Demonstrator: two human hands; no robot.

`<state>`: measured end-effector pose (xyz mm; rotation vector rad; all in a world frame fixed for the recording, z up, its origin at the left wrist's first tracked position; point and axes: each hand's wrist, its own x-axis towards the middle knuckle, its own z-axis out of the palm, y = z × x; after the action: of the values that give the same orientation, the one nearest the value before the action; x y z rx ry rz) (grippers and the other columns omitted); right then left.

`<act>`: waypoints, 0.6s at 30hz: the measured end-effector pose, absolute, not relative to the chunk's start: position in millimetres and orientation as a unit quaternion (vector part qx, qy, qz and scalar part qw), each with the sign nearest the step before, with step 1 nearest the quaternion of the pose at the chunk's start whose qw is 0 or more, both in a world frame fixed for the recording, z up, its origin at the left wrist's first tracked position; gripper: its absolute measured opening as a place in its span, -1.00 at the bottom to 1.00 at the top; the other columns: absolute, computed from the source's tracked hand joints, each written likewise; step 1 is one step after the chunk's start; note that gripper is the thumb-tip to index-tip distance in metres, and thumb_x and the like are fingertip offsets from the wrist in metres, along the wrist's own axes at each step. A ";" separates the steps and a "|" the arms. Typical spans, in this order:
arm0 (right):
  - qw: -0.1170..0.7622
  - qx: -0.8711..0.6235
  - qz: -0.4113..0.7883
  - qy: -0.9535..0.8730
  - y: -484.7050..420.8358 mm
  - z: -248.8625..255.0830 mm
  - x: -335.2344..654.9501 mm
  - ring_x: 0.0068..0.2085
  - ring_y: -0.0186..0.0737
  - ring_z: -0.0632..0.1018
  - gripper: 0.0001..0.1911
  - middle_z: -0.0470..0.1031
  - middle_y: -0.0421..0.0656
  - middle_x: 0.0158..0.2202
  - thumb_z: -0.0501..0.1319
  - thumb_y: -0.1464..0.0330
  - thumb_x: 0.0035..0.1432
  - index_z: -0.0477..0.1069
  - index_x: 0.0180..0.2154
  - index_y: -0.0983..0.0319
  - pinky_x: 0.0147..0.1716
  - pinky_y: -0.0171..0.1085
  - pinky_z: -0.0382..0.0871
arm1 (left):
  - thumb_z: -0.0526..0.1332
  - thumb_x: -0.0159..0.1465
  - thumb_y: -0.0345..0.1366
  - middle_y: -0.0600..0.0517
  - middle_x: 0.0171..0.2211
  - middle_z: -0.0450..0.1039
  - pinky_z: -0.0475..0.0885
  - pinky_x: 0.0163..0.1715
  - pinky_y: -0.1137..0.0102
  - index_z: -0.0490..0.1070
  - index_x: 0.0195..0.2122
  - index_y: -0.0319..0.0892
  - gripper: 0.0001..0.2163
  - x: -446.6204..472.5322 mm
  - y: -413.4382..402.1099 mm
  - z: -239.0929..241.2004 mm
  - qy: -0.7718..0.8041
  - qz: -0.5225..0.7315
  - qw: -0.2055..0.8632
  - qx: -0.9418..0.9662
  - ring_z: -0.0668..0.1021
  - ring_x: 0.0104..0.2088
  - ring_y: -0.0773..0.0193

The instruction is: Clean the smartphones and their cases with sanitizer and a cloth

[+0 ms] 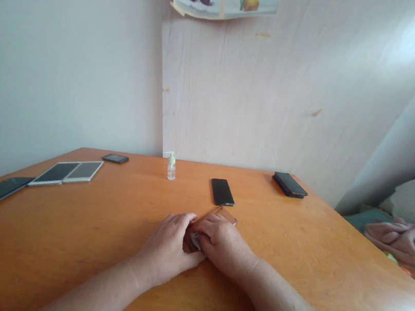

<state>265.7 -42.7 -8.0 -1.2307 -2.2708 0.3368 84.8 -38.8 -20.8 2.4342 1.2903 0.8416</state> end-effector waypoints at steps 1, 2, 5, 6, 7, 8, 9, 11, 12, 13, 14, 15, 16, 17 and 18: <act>0.250 -0.493 0.097 -0.828 -37.4 -9.0 273.8 -0.10 -0.18 0.49 -0.69 0.56 -0.14 -0.19 0.11 0.53 0.15 0.55 -0.19 0.12 -0.03 -0.24 0.29 | 0.36 0.00 -0.17 -0.06 -0.14 0.47 0.36 -0.11 0.19 0.33 -0.06 -0.11 -0.53 84.8 -38.9 -20.8 0.447 0.288 0.129 0.837 0.47 -0.08 -0.01; 0.232 -0.536 0.067 -0.809 -31.8 -10.1 283.2 -0.10 -0.16 0.49 -0.72 0.56 -0.13 -0.20 0.12 0.50 0.16 0.56 -0.21 0.14 -0.03 -0.24 0.28 | 0.37 -0.02 -0.15 -0.07 -0.13 0.47 0.36 -0.10 0.18 0.33 -0.05 -0.11 -0.50 84.8 -39.1 -20.7 0.448 0.285 0.129 0.838 0.47 -0.08 -0.02; 0.175 -0.654 0.007 -0.736 -21.2 -12.2 304.8 -0.13 -0.11 0.51 -0.72 0.58 -0.09 -0.22 0.09 0.45 0.21 0.56 -0.19 0.16 -0.08 -0.21 0.29 | 0.38 -0.03 -0.13 -0.07 -0.11 0.46 0.36 -0.09 0.16 0.32 -0.04 -0.11 -0.48 84.9 -38.9 -21.1 0.445 0.278 0.132 0.841 0.46 -0.06 -0.03; 0.164 -0.664 0.002 -0.729 -21.7 -11.8 306.0 -0.12 -0.10 0.52 -0.71 0.59 -0.08 -0.20 0.08 0.44 0.22 0.55 -0.15 0.15 -0.08 -0.20 0.29 | 0.38 -0.03 -0.13 -0.07 -0.10 0.46 0.36 -0.08 0.16 0.32 -0.03 -0.11 -0.47 84.9 -38.6 -21.6 0.443 0.279 0.134 0.842 0.46 -0.06 -0.03; 0.158 -0.656 0.005 -0.739 -24.4 -10.8 303.4 -0.10 -0.10 0.52 -0.70 0.59 -0.09 -0.17 0.07 0.43 0.24 0.54 -0.12 0.14 -0.08 -0.20 0.29 | 0.38 -0.03 -0.13 -0.07 -0.09 0.46 0.35 -0.07 0.15 0.32 -0.02 -0.11 -0.46 85.0 -38.1 -22.3 0.443 0.283 0.135 0.840 0.46 -0.05 -0.03; 0.157 -0.630 0.015 -0.761 -29.0 -9.3 297.5 -0.07 -0.10 0.52 -0.69 0.58 -0.10 -0.13 0.06 0.42 0.26 0.53 -0.08 0.12 -0.06 -0.20 0.28 | 0.38 -0.04 -0.14 -0.08 -0.08 0.46 0.35 -0.06 0.15 0.31 -0.02 -0.11 -0.46 85.1 -37.5 -23.3 0.442 0.289 0.137 0.838 0.46 -0.04 -0.03; 0.158 -0.591 0.029 -0.790 -34.7 -7.4 289.4 -0.03 -0.12 0.51 -0.68 0.57 -0.12 -0.07 0.06 0.40 0.27 0.51 -0.05 0.10 -0.03 -0.21 0.27 | 0.38 -0.03 -0.16 -0.08 -0.08 0.46 0.35 -0.05 0.15 0.30 -0.02 -0.11 -0.46 85.1 -36.8 -24.3 0.441 0.296 0.140 0.836 0.46 -0.04 -0.03; 0.160 -0.506 0.061 -0.845 -45.5 -3.9 272.7 0.06 -0.15 0.47 -0.66 0.52 -0.15 0.04 0.04 0.36 0.30 0.46 0.02 0.06 0.03 -0.22 0.25 | 0.36 -0.01 -0.20 -0.08 -0.08 0.46 0.35 -0.04 0.16 0.28 0.00 -0.11 -0.47 85.1 -35.5 -26.3 0.431 0.309 0.149 0.834 0.47 -0.04 -0.01; 0.157 -0.475 0.072 -0.863 -49.0 -2.9 267.1 0.10 -0.16 0.44 -0.65 0.49 -0.16 0.08 0.03 0.35 0.31 0.44 0.05 0.05 0.06 -0.21 0.24 | 0.34 0.00 -0.22 -0.08 -0.08 0.46 0.35 -0.03 0.16 0.26 0.02 -0.11 -0.46 85.0 -35.1 -27.2 0.427 0.315 0.154 0.833 0.47 -0.04 -0.01; 0.152 -0.458 0.076 -0.872 -50.3 -2.6 264.8 0.14 -0.16 0.41 -0.63 0.45 -0.17 0.13 0.02 0.34 0.32 0.42 0.08 0.05 0.11 -0.18 0.20 | 0.34 0.00 -0.23 -0.09 -0.07 0.45 0.35 -0.02 0.16 0.23 0.04 -0.11 -0.44 85.0 -34.9 -27.8 0.425 0.320 0.157 0.832 0.47 -0.03 0.00; 0.146 -0.460 0.076 -0.872 -49.4 -3.3 266.2 0.18 -0.15 0.38 -0.62 0.42 -0.17 0.17 0.00 0.32 0.33 0.40 0.10 0.05 0.16 -0.14 0.16 | 0.35 -0.01 -0.23 -0.10 -0.04 0.44 0.35 0.01 0.15 0.21 0.08 -0.12 -0.39 85.1 -35.0 -28.2 0.426 0.322 0.160 0.830 0.47 -0.01 -0.01; 0.139 -0.480 0.071 -0.863 -46.4 -4.8 270.9 0.22 -0.13 0.35 -0.62 0.39 -0.15 0.20 -0.01 0.31 0.35 0.38 0.12 0.06 0.20 -0.07 0.10 | 0.36 -0.03 -0.22 -0.12 -0.01 0.42 0.34 0.03 0.13 0.17 0.11 -0.13 -0.33 85.2 -35.2 -28.3 0.431 0.323 0.162 0.827 0.45 0.02 -0.03; 0.132 -0.513 0.062 -0.846 -42.1 -6.9 278.1 0.24 -0.10 0.32 -0.61 0.36 -0.13 0.22 -0.03 0.29 0.36 0.37 0.13 0.07 0.23 0.01 0.04 | 0.38 -0.05 -0.21 -0.13 0.02 0.40 0.33 0.06 0.12 0.14 0.15 -0.14 -0.28 85.3 -35.6 -28.4 0.436 0.322 0.165 0.824 0.44 0.05 -0.04; 0.124 -0.550 0.052 -0.824 -37.3 -9.2 286.4 0.26 -0.06 0.30 -0.60 0.34 -0.10 0.23 -0.04 0.28 0.37 0.36 0.14 0.10 0.24 0.10 -0.02 | 0.39 -0.06 -0.21 -0.14 0.04 0.38 0.32 0.08 0.10 0.12 0.17 -0.14 -0.24 85.5 -36.1 -28.4 0.440 0.319 0.168 0.822 0.42 0.07 -0.05; 0.118 -0.584 0.040 -0.802 -33.0 -11.2 294.3 0.26 -0.02 0.29 -0.59 0.33 -0.07 0.24 -0.05 0.28 0.37 0.36 0.15 0.13 0.24 0.18 -0.07 | 0.40 -0.06 -0.20 -0.15 0.06 0.37 0.31 0.09 0.10 0.10 0.19 -0.14 -0.21 85.8 -36.5 -28.5 0.443 0.318 0.172 0.821 0.40 0.10 -0.06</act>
<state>294.3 -33.0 -11.2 -1.7079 -2.3472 0.1177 85.8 -36.5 -28.5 2.3290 1.2566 0.9015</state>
